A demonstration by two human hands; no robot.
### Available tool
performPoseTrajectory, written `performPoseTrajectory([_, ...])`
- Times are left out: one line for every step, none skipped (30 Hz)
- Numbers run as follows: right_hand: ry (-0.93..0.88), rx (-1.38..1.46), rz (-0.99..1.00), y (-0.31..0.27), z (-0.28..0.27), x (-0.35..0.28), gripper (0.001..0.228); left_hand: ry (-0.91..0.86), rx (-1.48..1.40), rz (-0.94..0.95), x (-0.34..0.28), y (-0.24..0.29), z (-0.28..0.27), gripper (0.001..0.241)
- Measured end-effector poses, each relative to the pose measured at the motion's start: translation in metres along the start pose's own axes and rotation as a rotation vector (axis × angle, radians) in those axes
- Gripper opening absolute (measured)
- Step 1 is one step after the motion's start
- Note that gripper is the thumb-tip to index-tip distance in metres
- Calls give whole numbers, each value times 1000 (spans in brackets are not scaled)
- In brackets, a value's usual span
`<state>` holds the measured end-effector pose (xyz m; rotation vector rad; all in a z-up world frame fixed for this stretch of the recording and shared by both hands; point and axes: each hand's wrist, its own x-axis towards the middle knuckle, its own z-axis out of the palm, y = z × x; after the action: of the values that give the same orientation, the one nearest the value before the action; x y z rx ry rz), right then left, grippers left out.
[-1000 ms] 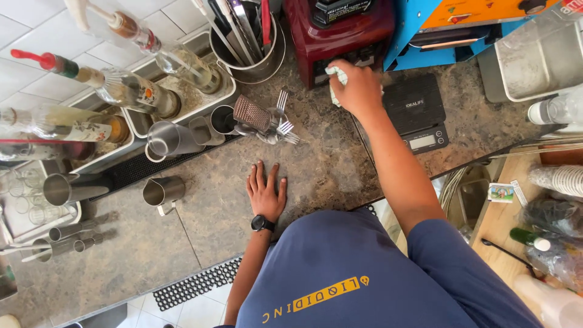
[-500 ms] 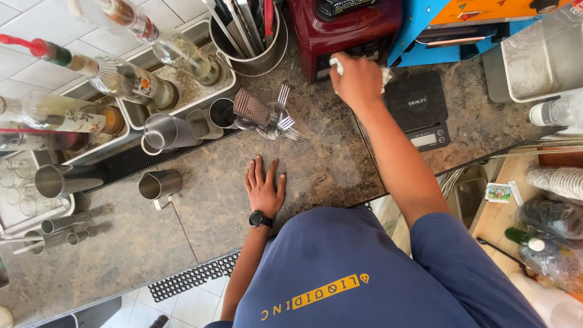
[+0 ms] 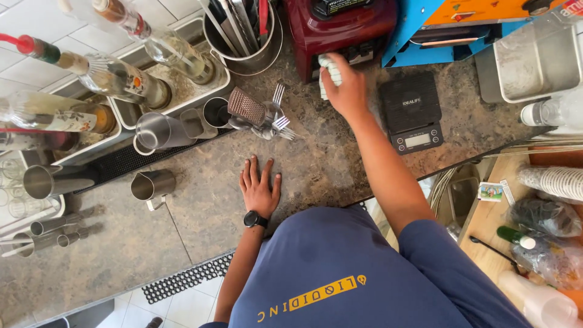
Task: Cleaning the counter and equipment in a coffee shop.
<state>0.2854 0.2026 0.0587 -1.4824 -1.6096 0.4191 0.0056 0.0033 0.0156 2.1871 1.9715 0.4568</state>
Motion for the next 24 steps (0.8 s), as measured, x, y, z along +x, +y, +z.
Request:
performPoseTrajectory([4, 0, -1, 1, 0, -3, 35, 2, 0, 4, -2, 2, -1, 49])
performPoseTrajectory([89, -111, 15, 1, 1, -3, 31, 12, -3, 3, -1, 3, -3, 48])
performPoseTrajectory([175, -220, 32, 1, 2, -2, 29, 21, -7, 3, -1, 3, -4, 47])
performPoseTrajectory([178, -218, 28, 1, 10, -4, 29, 27, -5, 4, -2, -1, 2, 47])
performPoseTrajectory([162, -210, 157, 1, 18, -5, 25, -1, 12, -8, -3, -7, 8, 47])
performPoseTrajectory([143, -204, 291, 2, 24, -9, 23, -34, 27, -18, -7, -11, 14, 48])
performPoseTrajectory([145, -205, 292, 2, 22, -8, 23, -34, 26, -16, -6, -11, 13, 48])
performPoseTrajectory([92, -241, 236, 1, 18, -7, 20, -35, 33, -14, -5, -11, 13, 48])
performPoseTrajectory([40, -276, 180, 1, 15, -6, 18, -36, 40, -13, -5, -10, 13, 47])
performPoseTrajectory([40, -277, 179, -3, 8, -4, 18, -35, 38, -13, -6, -11, 13, 47])
performPoseTrajectory([98, -64, 277, -6, 1, -3, 18, -31, 35, -10, -7, -11, 14, 47])
performPoseTrajectory([153, 152, 370, -10, -5, 0, 17, -26, 32, -8, -7, -12, 15, 47])
performPoseTrajectory([152, 152, 366, -6, -7, 5, 17, -22, 32, -10, -3, -7, 9, 47])
performPoseTrajectory([219, 666, 551, -2, -10, 6, 22, 16, 7, 4, -1, -1, 2, 47])
performPoseTrajectory([281, 1185, 723, 3, -12, 7, 29, 56, -17, 17, 0, 4, -4, 47])
performPoseTrajectory([285, 1183, 729, 2, -7, 6, 29, 49, -18, 18, -1, 4, -3, 47])
performPoseTrajectory([274, 1154, 744, 0, -2, 5, 27, 42, -20, 19, -3, 3, -2, 47])
performPoseTrajectory([265, 1131, 752, -2, 4, 8, 27, 42, -20, 23, 0, 1, -2, 48])
performPoseTrajectory([270, 1133, 753, -6, 4, 2, 27, 41, -17, 27, -2, 2, -2, 48])
performPoseTrajectory([28, 968, 728, -9, 5, -3, 39, 32, -12, 23, -1, 2, -3, 49])
performPoseTrajectory([-206, 793, 692, -13, 5, -7, 52, 23, -6, 18, -1, 2, -3, 49])
performPoseTrajectory([-200, 795, 690, -9, 6, -13, 52, 24, -5, 23, -1, 3, -4, 49])
performPoseTrajectory([-121, 667, 525, -5, 6, -19, 46, 32, -4, 23, 0, 3, -5, 49])
performPoseTrajectory([-45, 532, 362, -1, 6, -26, 39, 40, -7, 20, -1, 4, -5, 48])
